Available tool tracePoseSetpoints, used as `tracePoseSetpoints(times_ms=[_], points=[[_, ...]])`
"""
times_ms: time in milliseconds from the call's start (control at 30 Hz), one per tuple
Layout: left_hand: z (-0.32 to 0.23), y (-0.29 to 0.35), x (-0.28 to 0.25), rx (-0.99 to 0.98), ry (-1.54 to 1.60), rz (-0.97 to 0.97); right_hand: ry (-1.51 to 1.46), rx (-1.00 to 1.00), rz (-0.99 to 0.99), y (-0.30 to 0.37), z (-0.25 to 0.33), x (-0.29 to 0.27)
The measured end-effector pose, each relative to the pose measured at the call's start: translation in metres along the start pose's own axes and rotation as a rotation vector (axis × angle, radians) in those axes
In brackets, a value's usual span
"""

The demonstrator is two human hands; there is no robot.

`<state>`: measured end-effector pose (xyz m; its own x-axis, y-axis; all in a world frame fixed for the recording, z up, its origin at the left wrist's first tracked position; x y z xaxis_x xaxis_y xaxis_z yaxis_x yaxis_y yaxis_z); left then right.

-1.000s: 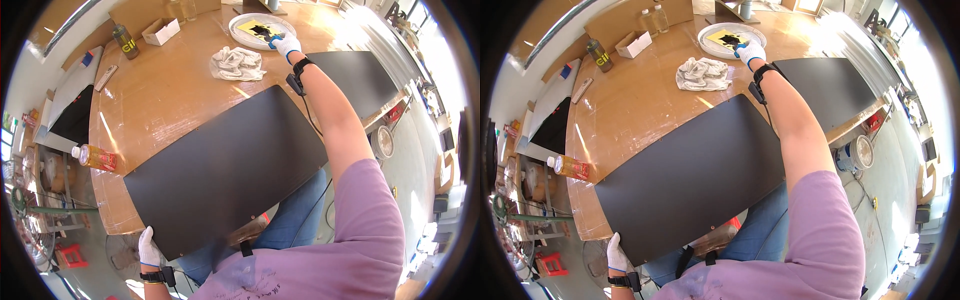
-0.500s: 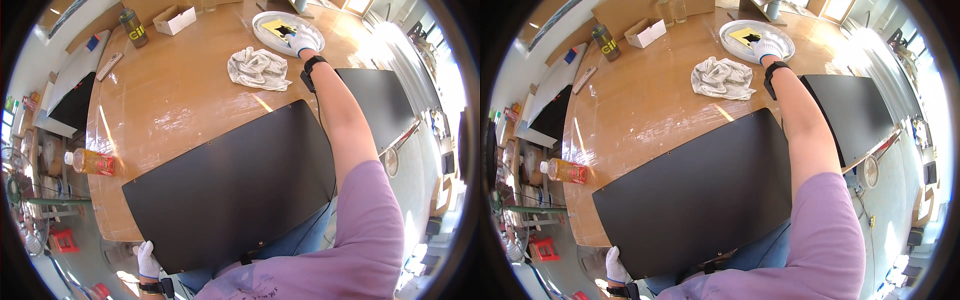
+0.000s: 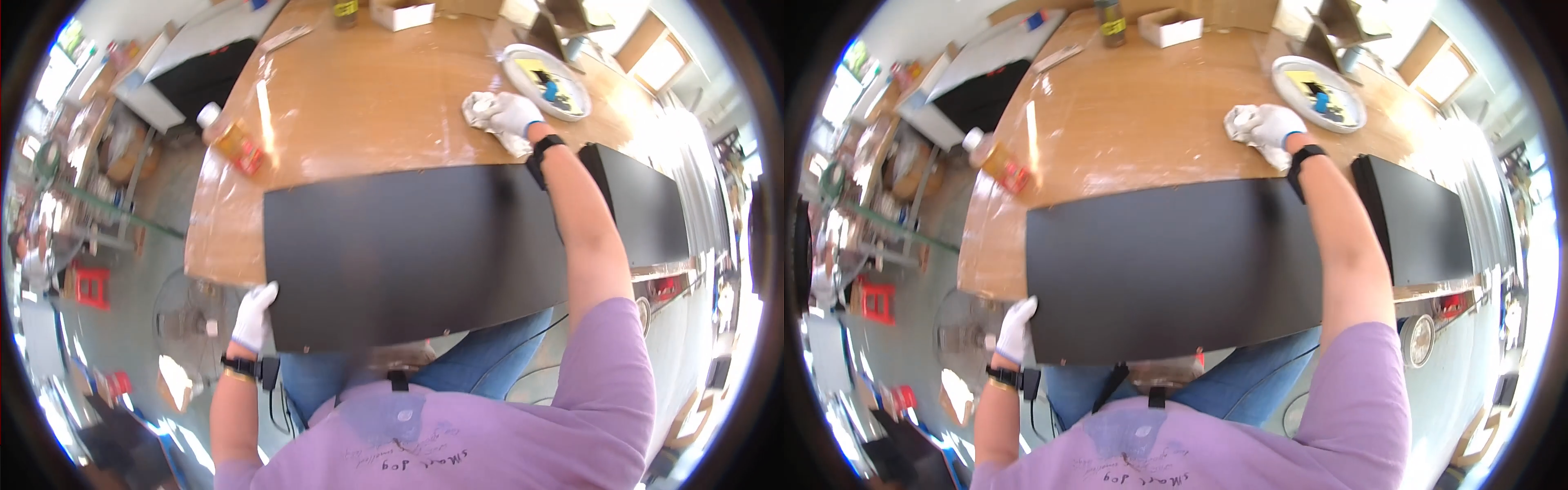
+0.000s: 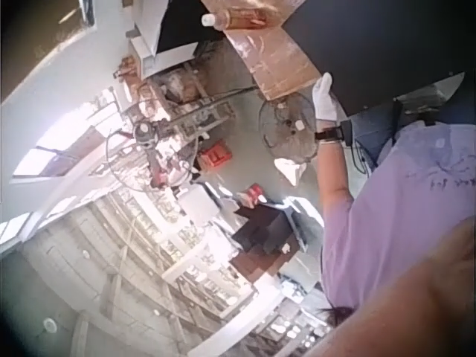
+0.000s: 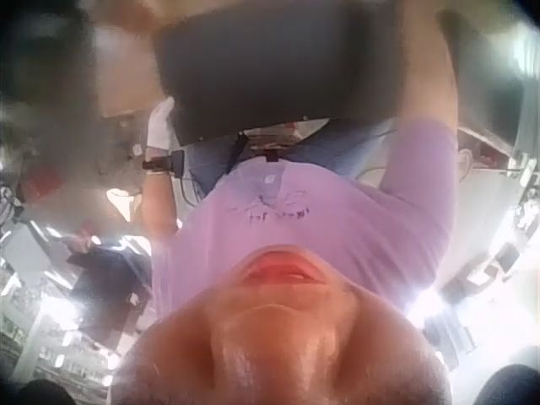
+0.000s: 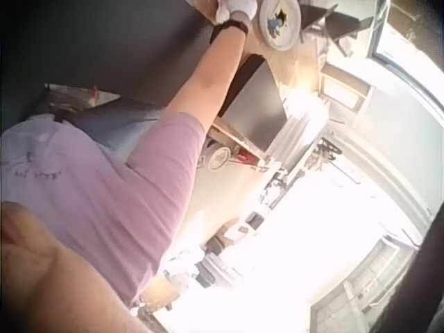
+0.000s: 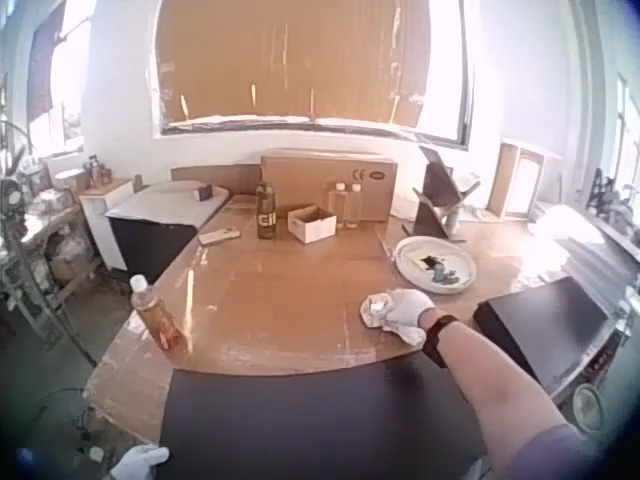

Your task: Cleaning a black furniture panel and the surrounding work table with a cloth.

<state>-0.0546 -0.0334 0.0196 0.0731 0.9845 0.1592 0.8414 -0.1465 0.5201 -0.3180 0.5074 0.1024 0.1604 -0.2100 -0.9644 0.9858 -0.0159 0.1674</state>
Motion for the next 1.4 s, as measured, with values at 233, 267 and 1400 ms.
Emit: tracePoseSetpoints(times_ms=[233, 267, 1400], points=[[0.012, -0.017, -0.008, 0.031, -0.019, 0.056, -1.032, -0.193, -0.107, 0.098, 0.061, -0.037], [0.014, -0.015, -0.012, 0.036, -0.028, 0.054, -0.902, -0.224, -0.153, 0.117, 0.079, -0.030], [0.010, -0.014, -0.012, 0.099, -0.095, 0.125, -0.288, 0.413, -0.667, 0.148, -0.066, 0.026]])
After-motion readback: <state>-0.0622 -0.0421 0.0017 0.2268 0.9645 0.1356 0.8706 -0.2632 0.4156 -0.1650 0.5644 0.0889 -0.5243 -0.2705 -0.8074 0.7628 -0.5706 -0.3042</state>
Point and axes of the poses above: each hand's wrist, its own y-axis away from the middle knuckle, its own x-axis out of the palm, z = x × y, the point moved 2 cm from there along -y, towards the middle knuckle, and after that the axes turned 13 degrees about -y, right-handed, at the moved point
